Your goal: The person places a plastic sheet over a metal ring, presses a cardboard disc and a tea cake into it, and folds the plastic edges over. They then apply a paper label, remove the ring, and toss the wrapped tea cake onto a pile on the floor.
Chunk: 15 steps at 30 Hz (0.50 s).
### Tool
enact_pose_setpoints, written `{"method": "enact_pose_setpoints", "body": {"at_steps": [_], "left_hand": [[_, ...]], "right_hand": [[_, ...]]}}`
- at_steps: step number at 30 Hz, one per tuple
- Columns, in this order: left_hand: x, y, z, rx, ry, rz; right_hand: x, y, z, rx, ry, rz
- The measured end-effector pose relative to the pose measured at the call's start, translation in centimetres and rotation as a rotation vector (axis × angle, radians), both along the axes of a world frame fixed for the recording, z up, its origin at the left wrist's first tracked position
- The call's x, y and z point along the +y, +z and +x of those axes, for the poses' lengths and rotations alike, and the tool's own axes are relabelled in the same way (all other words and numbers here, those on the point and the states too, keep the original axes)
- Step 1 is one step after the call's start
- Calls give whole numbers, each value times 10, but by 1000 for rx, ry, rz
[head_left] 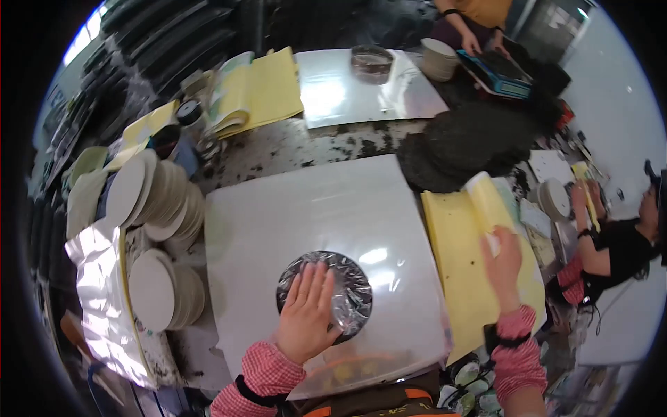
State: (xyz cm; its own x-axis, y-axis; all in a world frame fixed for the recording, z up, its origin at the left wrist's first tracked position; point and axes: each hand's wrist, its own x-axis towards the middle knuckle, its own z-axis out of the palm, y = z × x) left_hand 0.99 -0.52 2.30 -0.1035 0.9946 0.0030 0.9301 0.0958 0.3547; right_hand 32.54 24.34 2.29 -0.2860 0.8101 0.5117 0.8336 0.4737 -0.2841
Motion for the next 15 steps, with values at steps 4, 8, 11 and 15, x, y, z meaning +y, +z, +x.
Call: {"method": "enact_pose_setpoints", "body": {"at_steps": [4,8,11,15], "left_hand": [[0,-1,2,119,-62,2],[-2,3,1,32,-92,1],[-3,-7,-6,-64,-58,97],[-4,-8,-3,-246,60,176]], "right_hand": [[60,-66,161,-632,-624,-166],[-68,-4,31,-524,-21,-556],[-108,6,8,-272,57,-887],[-109,-43,101,210,-223,-106]]}}
